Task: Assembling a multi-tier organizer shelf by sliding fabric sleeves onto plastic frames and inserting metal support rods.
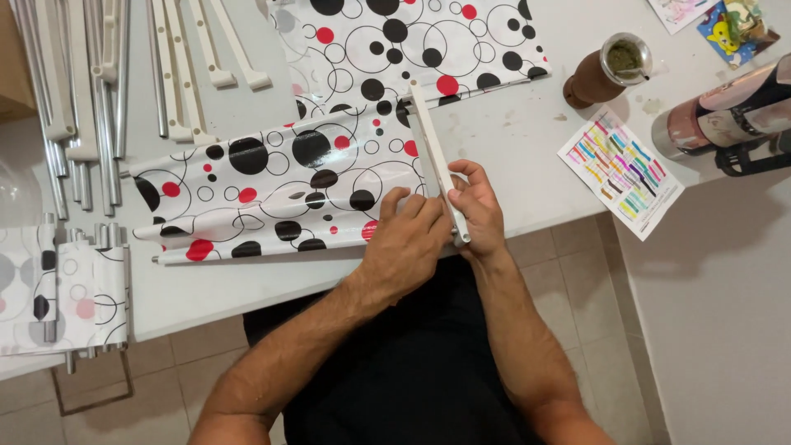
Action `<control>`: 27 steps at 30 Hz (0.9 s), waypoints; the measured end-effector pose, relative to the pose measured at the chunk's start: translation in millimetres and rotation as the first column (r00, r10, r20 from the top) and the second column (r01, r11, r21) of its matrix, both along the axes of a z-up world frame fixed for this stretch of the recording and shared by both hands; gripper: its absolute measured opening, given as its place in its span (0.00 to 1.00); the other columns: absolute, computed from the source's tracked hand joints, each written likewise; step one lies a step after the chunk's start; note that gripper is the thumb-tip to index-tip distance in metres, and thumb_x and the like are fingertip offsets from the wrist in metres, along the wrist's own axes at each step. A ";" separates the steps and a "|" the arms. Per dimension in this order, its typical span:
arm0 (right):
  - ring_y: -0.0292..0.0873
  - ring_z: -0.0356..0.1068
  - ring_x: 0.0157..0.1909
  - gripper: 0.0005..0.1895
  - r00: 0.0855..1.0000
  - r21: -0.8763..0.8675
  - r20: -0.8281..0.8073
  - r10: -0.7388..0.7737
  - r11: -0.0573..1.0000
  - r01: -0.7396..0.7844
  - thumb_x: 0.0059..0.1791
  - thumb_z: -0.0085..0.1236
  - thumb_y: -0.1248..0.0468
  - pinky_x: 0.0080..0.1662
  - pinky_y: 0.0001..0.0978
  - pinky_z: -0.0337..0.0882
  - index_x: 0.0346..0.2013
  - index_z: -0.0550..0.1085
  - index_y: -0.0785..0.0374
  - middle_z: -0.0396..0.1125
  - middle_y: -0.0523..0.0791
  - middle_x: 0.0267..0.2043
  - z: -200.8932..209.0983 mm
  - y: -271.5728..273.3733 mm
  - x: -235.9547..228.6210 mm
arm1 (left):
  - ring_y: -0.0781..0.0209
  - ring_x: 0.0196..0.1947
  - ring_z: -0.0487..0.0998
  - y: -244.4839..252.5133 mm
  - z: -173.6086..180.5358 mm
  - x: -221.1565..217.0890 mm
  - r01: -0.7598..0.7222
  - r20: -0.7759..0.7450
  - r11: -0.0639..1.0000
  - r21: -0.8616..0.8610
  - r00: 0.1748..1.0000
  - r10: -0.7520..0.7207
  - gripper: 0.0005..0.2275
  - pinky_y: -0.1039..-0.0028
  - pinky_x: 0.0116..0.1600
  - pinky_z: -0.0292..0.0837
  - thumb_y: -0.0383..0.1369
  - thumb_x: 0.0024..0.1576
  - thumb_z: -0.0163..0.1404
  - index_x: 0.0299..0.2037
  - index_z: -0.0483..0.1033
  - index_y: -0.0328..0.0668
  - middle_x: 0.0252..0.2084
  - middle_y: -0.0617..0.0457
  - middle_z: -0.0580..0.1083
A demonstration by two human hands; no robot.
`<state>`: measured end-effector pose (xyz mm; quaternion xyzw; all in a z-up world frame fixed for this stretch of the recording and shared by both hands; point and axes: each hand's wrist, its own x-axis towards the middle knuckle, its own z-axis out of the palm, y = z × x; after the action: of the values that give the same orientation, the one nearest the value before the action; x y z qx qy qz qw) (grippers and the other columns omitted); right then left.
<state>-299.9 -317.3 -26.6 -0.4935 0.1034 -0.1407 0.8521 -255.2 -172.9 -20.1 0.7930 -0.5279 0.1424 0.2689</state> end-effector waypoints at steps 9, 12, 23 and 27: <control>0.34 0.60 0.21 0.18 0.997 0.044 0.040 -0.059 0.997 0.057 0.49 0.51 0.70 0.26 0.23 0.59 0.54 0.63 0.61 0.62 0.45 0.31 -25.6 -7.3 1.7 | 0.52 0.36 0.69 -5.1 -3.9 -1.2 -0.021 -0.016 1.000 0.000 1.000 0.021 0.12 0.58 0.53 0.62 0.36 0.64 0.42 0.40 0.75 0.35 0.34 0.48 0.66; 0.35 0.61 0.21 0.18 0.995 0.058 0.045 -0.089 0.995 0.087 0.49 0.51 0.71 0.26 0.23 0.58 0.53 0.63 0.62 0.61 0.46 0.30 -19.1 -1.7 0.6 | 0.51 0.32 0.67 -6.2 0.6 -2.7 -0.022 -0.015 1.000 -0.009 1.000 0.022 0.11 0.60 0.43 0.61 0.33 0.64 0.41 0.39 0.75 0.33 0.32 0.48 0.64; 0.34 0.57 0.21 0.17 0.985 -0.224 0.048 -0.168 0.959 0.174 0.49 0.48 0.70 0.26 0.24 0.56 0.53 0.61 0.61 0.57 0.44 0.25 -35.9 4.9 2.2 | 0.51 0.30 0.66 0.4 -8.7 -2.7 -0.014 -0.029 1.000 -0.027 1.000 0.013 0.08 0.63 0.37 0.59 0.27 0.60 0.41 0.35 0.75 0.34 0.31 0.49 0.63; 0.36 0.58 0.17 0.18 0.989 -0.252 0.076 -0.128 0.957 0.143 0.48 0.48 0.70 0.23 0.23 0.57 0.53 0.60 0.60 0.57 0.44 0.20 -39.4 2.1 5.1 | 0.51 0.30 0.67 7.2 -14.6 3.5 0.019 -0.055 0.999 -0.043 0.998 -0.021 0.08 0.63 0.36 0.60 0.30 0.59 0.43 0.32 0.75 0.39 0.32 0.51 0.64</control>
<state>-294.7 -315.2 -66.1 -0.5871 0.0928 -0.2255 0.7719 -251.8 -165.7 -34.7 0.7855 -0.5250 0.1289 0.3013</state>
